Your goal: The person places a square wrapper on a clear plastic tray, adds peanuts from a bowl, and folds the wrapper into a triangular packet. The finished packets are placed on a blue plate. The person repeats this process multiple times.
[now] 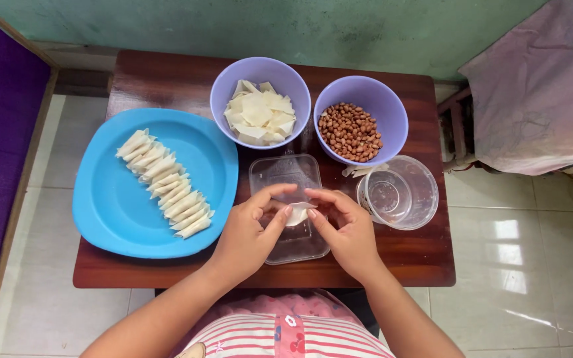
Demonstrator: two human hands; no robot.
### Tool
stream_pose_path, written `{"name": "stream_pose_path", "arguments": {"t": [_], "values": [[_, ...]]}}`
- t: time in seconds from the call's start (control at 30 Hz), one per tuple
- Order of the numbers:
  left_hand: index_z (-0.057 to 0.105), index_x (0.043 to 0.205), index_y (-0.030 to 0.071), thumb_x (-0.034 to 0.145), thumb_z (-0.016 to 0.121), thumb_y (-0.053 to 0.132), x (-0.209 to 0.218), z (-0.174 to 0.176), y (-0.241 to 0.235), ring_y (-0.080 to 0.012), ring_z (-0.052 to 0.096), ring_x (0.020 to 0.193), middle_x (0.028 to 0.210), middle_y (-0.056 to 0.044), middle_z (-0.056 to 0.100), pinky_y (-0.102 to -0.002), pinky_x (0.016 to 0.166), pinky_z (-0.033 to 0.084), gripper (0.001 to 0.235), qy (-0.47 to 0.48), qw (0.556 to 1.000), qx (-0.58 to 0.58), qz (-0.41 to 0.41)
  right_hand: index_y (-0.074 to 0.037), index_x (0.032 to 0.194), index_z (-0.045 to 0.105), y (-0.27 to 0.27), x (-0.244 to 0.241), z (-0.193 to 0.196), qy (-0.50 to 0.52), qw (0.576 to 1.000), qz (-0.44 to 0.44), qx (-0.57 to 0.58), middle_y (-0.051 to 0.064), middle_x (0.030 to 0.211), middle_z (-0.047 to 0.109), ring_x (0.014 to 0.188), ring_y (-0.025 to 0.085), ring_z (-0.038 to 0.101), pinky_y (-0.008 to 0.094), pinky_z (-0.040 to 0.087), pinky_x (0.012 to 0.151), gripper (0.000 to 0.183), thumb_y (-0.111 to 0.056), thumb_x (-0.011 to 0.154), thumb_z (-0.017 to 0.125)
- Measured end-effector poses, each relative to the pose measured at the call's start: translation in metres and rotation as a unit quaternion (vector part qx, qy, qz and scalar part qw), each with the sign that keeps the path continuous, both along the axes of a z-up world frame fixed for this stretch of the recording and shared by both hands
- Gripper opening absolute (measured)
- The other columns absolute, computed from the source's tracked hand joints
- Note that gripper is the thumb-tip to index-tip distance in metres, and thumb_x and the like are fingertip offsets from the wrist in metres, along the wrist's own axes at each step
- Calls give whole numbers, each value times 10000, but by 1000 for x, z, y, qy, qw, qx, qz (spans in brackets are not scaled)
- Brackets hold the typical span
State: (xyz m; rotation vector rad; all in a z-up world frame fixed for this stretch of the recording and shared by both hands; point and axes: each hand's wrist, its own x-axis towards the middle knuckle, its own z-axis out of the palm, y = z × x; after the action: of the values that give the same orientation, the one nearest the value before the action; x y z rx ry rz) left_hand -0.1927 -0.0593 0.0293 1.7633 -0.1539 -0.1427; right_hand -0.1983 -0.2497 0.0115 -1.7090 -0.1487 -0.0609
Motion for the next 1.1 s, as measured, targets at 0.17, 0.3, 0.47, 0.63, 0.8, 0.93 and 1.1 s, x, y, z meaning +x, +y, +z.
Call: {"name": "stream_pose_path", "arguments": {"t": [0.17, 0.3, 0.47, 0.63, 0.8, 0.93, 1.1], "values": [[648, 1372, 125, 973, 594, 64, -3, -7, -8, -178, 758, 805, 888, -108, 815, -349, 789, 624, 407, 17, 1000, -20, 0, -123, 1241, 736, -10, -7, -11, -206, 957, 11, -203, 125, 1277, 630, 1172, 327, 606, 458, 477, 1005, 380, -28, 873, 725], [605, 1411, 122, 989, 574, 69, -3, -11, -12, -189, 771, 822, 912, -111, 818, -360, 795, 624, 427, 9, 1000, -18, 2, -220, 1162, 775, -12, -10, -25, -321, 890, -19, -325, 32, 1317, 652, 1198, 279, 556, 422, 425, 1039, 303, -134, 871, 775], [681, 1323, 136, 977, 595, 70, 0, -12, -14, -178, 726, 720, 842, -88, 803, -338, 728, 597, 363, 8, 1000, 4, 14, -194, 969, 791, -19, -10, -31, -363, 875, -44, -318, 16, 1166, 729, 1084, 280, 623, 413, 486, 951, 140, -122, 850, 805], [757, 1192, 200, 939, 692, 143, 3, -28, -13, -130, 705, 673, 803, -21, 804, -263, 680, 561, 267, 2, 998, 63, 15, -166, 960, 778, -29, -5, -33, -322, 897, 21, -304, 3, 1009, 751, 923, 255, 690, 390, 537, 827, 115, -107, 861, 782], [762, 1170, 190, 903, 725, 159, 3, -37, -14, -174, 717, 663, 785, -11, 791, -309, 708, 538, 271, -72, 989, 131, -14, -169, 939, 758, -38, 3, -30, -261, 907, 97, -315, -4, 991, 741, 986, 264, 682, 423, 503, 885, 121, -101, 842, 782], [758, 1182, 176, 910, 704, 133, 2, -38, -15, -152, 701, 649, 776, 1, 786, -287, 734, 514, 280, -99, 984, 145, -23, -166, 926, 759, -45, 7, -25, -226, 919, 106, -304, -1, 1008, 746, 1013, 273, 677, 440, 508, 908, 122, -87, 836, 779], [753, 1212, 184, 907, 700, 127, 0, -43, -17, -144, 708, 678, 793, -3, 782, -293, 811, 484, 315, -147, 977, 145, -56, -136, 936, 757, -53, 8, -22, -198, 925, 132, -295, 40, 1036, 740, 1054, 320, 671, 471, 517, 928, 105, -74, 851, 760]]}}
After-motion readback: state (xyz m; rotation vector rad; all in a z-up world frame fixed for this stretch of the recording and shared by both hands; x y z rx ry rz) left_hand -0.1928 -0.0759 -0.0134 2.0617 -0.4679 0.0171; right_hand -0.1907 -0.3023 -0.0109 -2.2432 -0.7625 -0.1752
